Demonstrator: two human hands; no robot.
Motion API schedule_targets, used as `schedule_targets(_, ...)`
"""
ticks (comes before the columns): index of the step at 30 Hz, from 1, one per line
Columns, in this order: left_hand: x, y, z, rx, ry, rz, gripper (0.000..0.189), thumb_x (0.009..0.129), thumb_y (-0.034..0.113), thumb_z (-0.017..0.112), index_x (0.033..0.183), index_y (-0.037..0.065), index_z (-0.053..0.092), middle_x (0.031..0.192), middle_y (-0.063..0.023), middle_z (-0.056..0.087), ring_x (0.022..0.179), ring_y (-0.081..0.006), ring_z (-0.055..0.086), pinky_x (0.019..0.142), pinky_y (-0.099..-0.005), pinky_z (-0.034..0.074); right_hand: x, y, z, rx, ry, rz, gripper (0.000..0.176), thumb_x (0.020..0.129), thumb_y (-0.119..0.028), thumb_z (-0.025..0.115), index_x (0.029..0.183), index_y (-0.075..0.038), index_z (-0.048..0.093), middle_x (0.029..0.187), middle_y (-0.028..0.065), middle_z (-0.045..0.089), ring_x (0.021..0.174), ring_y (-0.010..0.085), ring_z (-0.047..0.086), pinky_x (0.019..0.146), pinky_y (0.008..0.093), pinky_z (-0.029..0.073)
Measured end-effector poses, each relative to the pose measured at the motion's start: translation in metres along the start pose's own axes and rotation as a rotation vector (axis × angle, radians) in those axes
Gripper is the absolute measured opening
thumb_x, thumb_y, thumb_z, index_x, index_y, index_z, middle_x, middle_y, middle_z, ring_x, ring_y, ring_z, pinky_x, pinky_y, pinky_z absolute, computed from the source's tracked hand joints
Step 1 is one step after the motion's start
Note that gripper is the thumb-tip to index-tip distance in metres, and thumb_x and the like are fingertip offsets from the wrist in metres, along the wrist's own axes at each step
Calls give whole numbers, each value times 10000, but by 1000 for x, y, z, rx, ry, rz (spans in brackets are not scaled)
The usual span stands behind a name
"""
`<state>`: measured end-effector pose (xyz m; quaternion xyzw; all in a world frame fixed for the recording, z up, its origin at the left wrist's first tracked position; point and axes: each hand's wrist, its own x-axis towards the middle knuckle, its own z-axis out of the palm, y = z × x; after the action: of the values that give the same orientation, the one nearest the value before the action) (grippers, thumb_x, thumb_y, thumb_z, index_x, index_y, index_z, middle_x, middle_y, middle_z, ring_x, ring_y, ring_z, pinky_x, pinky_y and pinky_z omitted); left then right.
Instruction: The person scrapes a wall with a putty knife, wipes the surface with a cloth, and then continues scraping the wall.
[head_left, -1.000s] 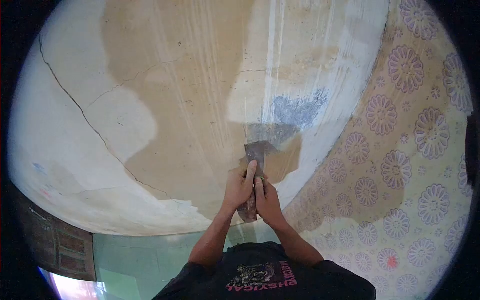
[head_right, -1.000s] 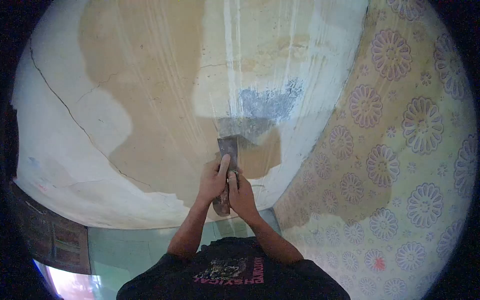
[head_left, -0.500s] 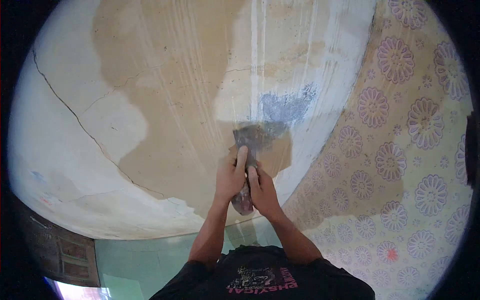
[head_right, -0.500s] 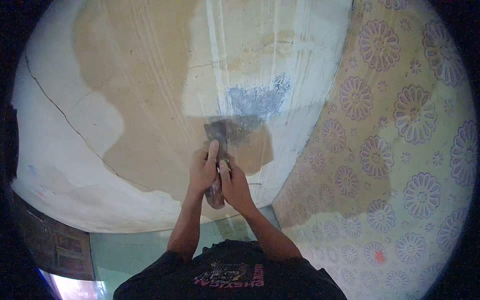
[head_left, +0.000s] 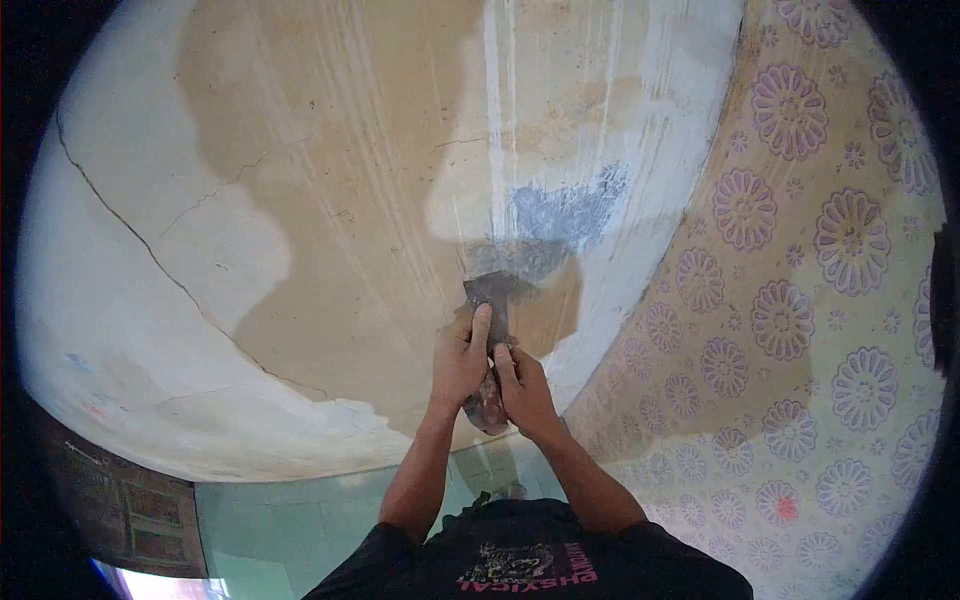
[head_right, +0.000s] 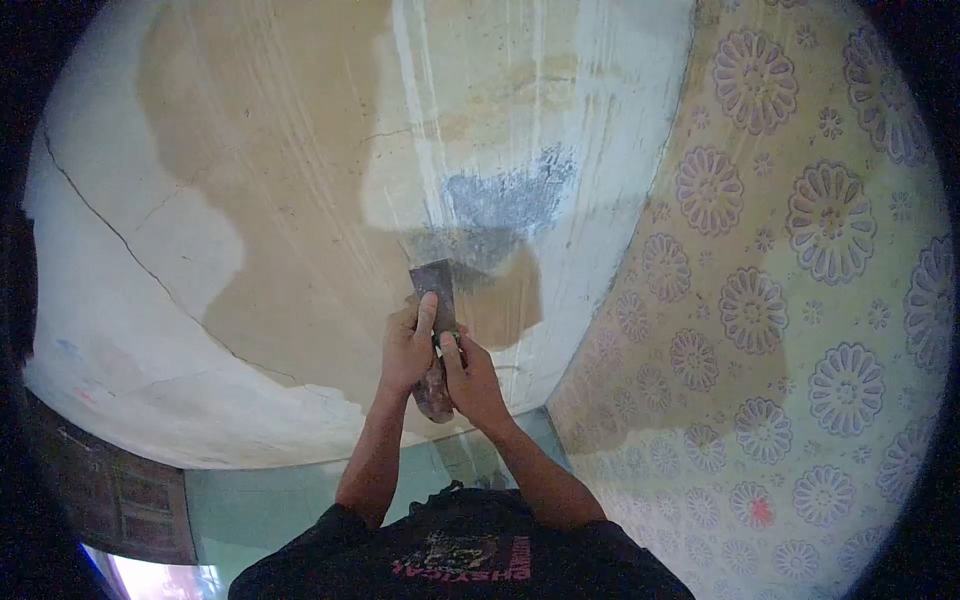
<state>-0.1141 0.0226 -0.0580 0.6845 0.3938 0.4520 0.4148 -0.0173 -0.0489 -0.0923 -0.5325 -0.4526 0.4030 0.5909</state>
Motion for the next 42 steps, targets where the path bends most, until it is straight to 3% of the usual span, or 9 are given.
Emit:
schedule_targets(5, -6, -5, 5, -116, 10, -39, 410, 1080, 339, 456, 1012, -25, 632, 750, -123, 734, 694, -187, 722, 621, -339, 533, -2, 3, 4, 83, 34, -24, 380, 1080, -280, 467, 1096, 70, 614, 885, 66, 639, 775, 108, 565, 709, 282, 489)
schedule_targets(7, -2, 6, 2, -76, 13, -48, 508, 1079, 369, 451, 885, -37, 686, 772, -114, 731, 696, -162, 682, 676, -320, 534, 2, 4, 6, 107, 35, -48, 378, 1079, -277, 469, 1094, 71, 615, 879, 64, 635, 771, 104, 560, 700, 280, 488)
schedule_targets(14, -1, -17, 11, -154, 66, -68, 497, 1076, 371, 454, 869, -25, 672, 712, -122, 708, 647, -174, 683, 615, -355, 522, -2, -4, -2, 83, 0, -2, 392, 1079, -280, 464, 1209, 68, 588, 924, 61, 634, 768, 100, 564, 681, 271, 484)
schedule_targets(20, 6, -8, 1, 89, 79, -3, 483, 1069, 357, 476, 877, -59, 626, 699, -166, 653, 610, -212, 614, 592, -385, 473, 0, -15, 1, 92, -17, -35, 416, 1077, -302, 465, 1236, 69, 569, 918, 75, 636, 759, 116, 566, 690, 295, 484)
schedule_targets(23, 4, -13, 7, -22, 71, 2, 512, 1083, 365, 439, 889, -47, 672, 777, -115, 726, 712, -165, 695, 672, -325, 545, 1, -3, 0, 65, -21, -66, 420, 1077, -301, 464, 1251, 70, 555, 910, 84, 636, 754, 124, 564, 691, 306, 482)
schedule_targets(25, 6, -8, 9, -67, 133, -5, 476, 1067, 345, 482, 844, -57, 603, 713, -190, 630, 646, -215, 594, 616, -391, 457, 6, -14, 1, 32, 6, -113, 419, 1077, -299, 462, 1256, 70, 549, 905, 88, 635, 750, 126, 561, 688, 311, 480)
schedule_targets(28, 18, 20, -6, 10, 101, 72, 475, 1067, 347, 481, 851, -54, 612, 714, -190, 625, 646, -210, 593, 624, -394, 461, 8, -22, 1, -24, -20, -84, 420, 1077, -292, 460, 1262, 77, 539, 932, 102, 638, 765, 132, 573, 695, 301, 486)
schedule_targets(34, 2, -6, 5, 69, 95, -14, 481, 1068, 358, 475, 854, -48, 616, 699, -202, 604, 642, -208, 594, 625, -390, 463, 2, -10, 1, 32, -5, -195, 408, 1077, -277, 455, 1270, 74, 533, 968, 106, 640, 812, 132, 592, 721, 280, 495)
schedule_targets(42, 9, -10, 7, -80, 103, 0, 489, 1071, 364, 471, 845, -48, 609, 674, -185, 585, 603, -198, 524, 614, -379, 460, 0, -17, 0, 45, -23, -95, 382, 1085, -282, 443, 1250, 46, 548, 979, 104, 642, 855, 127, 593, 758, 294, 496)
